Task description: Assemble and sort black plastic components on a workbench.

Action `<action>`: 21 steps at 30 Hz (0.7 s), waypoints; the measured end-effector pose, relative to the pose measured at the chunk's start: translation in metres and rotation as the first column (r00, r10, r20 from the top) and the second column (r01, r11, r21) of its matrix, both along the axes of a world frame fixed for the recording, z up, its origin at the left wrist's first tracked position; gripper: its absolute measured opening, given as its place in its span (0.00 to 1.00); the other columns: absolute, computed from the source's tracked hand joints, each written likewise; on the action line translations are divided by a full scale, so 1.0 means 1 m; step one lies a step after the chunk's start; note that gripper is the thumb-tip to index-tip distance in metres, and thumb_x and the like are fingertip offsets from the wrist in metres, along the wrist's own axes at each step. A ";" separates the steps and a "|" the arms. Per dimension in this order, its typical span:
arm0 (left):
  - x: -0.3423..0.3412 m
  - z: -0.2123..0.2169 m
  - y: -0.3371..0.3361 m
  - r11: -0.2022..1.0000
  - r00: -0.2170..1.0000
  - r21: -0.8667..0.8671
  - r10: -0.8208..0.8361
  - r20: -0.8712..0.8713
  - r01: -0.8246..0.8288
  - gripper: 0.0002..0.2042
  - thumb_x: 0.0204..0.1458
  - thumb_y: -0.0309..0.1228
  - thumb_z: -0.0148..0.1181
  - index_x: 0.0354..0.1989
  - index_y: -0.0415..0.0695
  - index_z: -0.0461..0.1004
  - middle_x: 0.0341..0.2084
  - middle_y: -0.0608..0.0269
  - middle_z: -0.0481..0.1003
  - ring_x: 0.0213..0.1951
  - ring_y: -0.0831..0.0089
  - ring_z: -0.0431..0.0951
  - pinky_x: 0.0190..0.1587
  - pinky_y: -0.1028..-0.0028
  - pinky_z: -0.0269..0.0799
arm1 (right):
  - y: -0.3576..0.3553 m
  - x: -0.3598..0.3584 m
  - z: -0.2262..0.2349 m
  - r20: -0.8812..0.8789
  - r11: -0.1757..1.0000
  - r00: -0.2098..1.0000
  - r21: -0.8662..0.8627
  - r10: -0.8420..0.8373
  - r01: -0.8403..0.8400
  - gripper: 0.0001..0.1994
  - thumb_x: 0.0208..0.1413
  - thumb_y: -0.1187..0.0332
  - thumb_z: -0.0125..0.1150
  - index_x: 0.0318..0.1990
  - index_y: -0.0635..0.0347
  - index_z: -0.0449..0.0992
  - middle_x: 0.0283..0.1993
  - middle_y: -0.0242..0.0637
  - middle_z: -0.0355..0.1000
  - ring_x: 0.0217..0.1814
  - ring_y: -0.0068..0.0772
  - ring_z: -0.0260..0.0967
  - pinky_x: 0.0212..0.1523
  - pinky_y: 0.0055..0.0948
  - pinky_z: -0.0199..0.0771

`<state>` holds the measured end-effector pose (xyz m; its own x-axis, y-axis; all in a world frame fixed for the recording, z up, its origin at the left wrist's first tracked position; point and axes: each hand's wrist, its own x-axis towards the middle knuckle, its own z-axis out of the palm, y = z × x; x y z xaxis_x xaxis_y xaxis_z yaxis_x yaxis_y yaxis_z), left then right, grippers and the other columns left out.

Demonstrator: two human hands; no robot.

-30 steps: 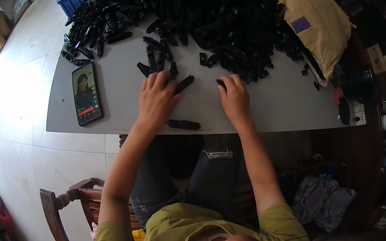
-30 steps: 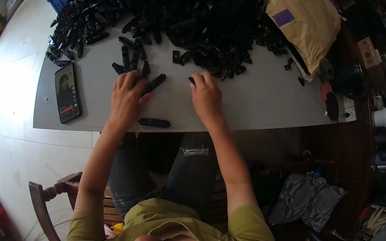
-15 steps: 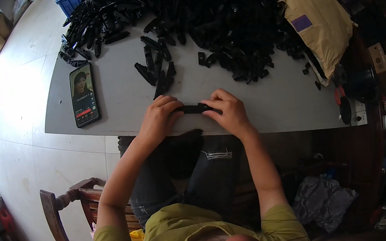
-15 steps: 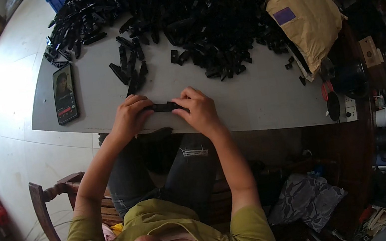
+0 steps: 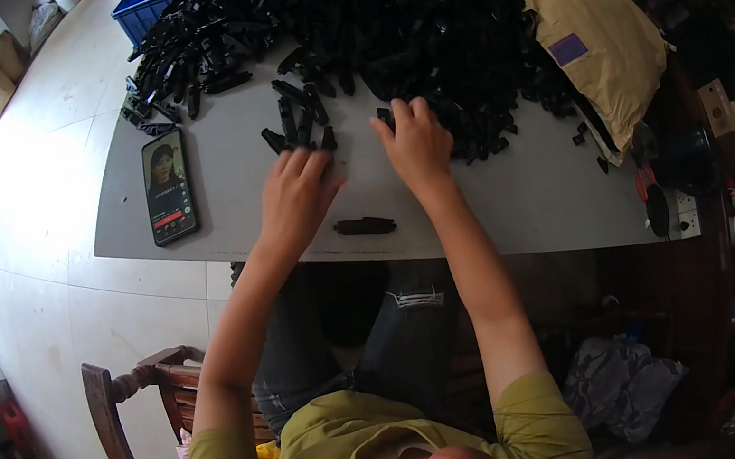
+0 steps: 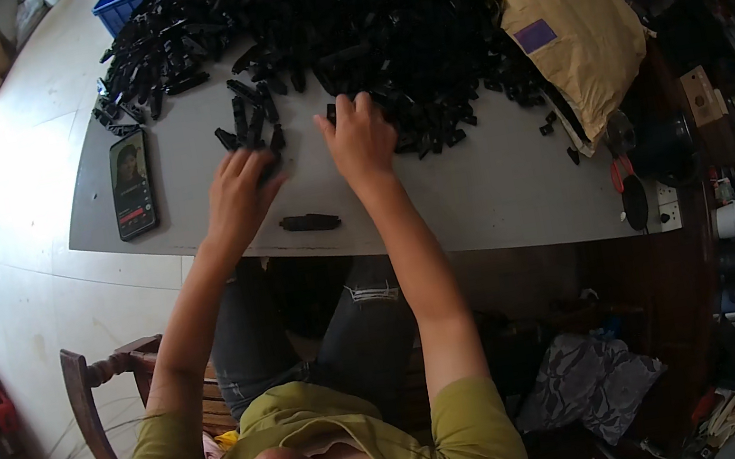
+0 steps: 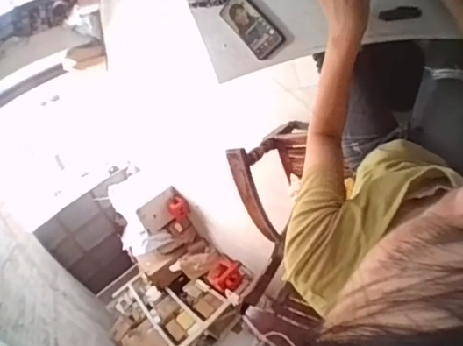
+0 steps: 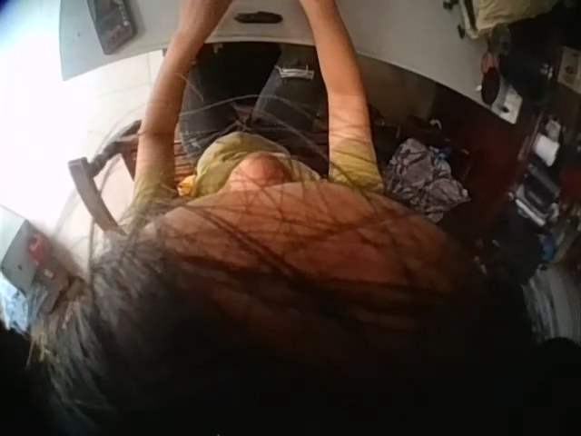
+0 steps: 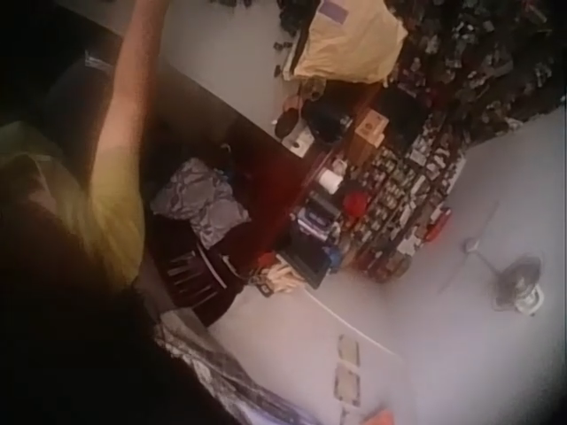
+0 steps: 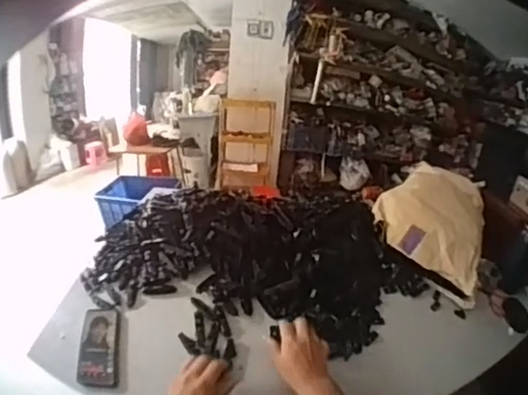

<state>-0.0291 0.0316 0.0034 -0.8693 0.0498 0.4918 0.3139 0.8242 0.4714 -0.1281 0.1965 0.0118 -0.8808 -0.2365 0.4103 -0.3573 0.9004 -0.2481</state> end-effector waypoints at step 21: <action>-0.005 -0.010 -0.008 0.953 0.934 0.030 -0.302 0.189 0.302 0.14 0.43 0.27 0.64 0.41 0.42 0.76 0.37 0.56 0.75 0.44 0.57 0.73 0.50 0.63 0.66 | 0.045 0.057 -0.030 0.469 0.531 0.700 -0.834 0.539 0.151 0.12 0.56 0.70 0.62 0.48 0.58 0.78 0.30 0.31 0.71 0.30 0.26 0.71 0.29 0.22 0.68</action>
